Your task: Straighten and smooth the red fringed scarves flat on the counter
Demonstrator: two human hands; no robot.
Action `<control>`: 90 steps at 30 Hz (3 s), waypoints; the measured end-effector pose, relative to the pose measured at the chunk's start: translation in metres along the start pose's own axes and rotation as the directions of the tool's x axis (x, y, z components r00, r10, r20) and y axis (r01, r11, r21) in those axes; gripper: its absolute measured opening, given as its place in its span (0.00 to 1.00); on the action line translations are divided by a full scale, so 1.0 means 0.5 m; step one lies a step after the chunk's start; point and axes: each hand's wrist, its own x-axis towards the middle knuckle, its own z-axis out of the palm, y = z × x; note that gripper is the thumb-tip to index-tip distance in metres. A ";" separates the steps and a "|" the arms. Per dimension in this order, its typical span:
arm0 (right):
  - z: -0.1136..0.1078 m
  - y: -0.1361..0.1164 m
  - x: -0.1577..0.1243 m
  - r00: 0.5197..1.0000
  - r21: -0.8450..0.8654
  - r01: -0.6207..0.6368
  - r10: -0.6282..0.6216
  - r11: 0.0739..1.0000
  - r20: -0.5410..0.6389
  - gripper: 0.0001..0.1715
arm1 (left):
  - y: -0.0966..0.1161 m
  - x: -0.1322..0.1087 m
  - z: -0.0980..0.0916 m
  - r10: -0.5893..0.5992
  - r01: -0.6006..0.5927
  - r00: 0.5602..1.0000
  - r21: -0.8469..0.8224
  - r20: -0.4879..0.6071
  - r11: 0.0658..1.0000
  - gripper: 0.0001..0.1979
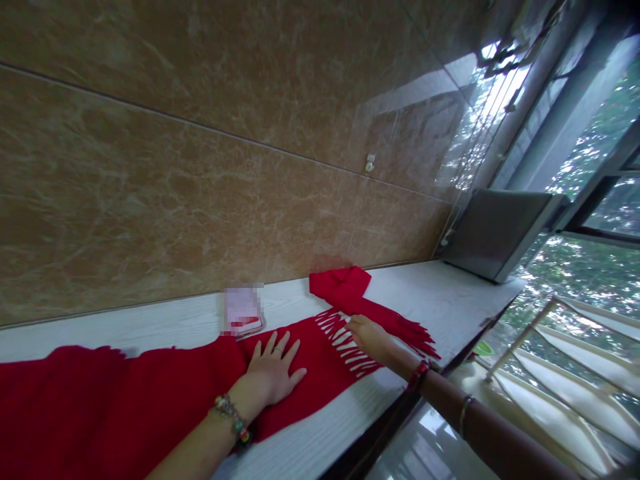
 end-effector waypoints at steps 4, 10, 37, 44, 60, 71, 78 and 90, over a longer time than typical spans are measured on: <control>-0.017 -0.032 0.016 0.989 -0.042 0.147 -0.148 0.988 -0.017 0.13 | 0.000 -0.001 -0.003 -0.002 0.002 1.000 0.000 -0.003 1.000 0.32; -0.031 -0.020 0.037 0.945 -0.091 0.327 -0.328 0.941 -0.005 0.14 | 0.000 0.000 0.000 0.004 -0.004 1.000 0.000 -0.003 1.000 0.32; 0.026 -0.067 0.075 0.969 0.138 0.221 -0.201 0.965 -0.145 0.30 | 0.003 0.001 0.003 -0.020 0.020 1.000 -0.017 -0.002 1.000 0.32; 0.052 -0.031 0.086 0.994 0.128 0.099 -0.092 0.987 -0.060 0.29 | 0.008 -0.011 -0.011 -0.001 0.002 1.000 -0.022 0.014 1.000 0.32; 0.042 -0.042 0.084 0.990 0.067 0.116 -0.110 0.991 -0.086 0.25 | 0.009 -0.043 -0.034 -0.051 0.055 0.991 -0.034 0.121 0.998 0.36; 0.006 -0.107 0.137 0.961 0.214 0.274 -0.273 0.938 -0.038 0.22 | 0.012 -0.029 -0.016 -0.054 0.058 0.995 -0.048 0.084 0.997 0.35; -0.028 -0.063 0.191 0.959 0.233 0.233 -0.263 0.944 0.106 0.14 | -0.001 -0.016 -0.003 0.051 -0.053 0.998 -0.059 -0.029 0.997 0.35; -0.039 0.001 0.168 0.949 0.430 0.187 -0.275 0.883 0.152 0.11 | -0.296 -0.119 0.002 -0.033 0.042 0.909 0.011 -0.416 0.999 0.25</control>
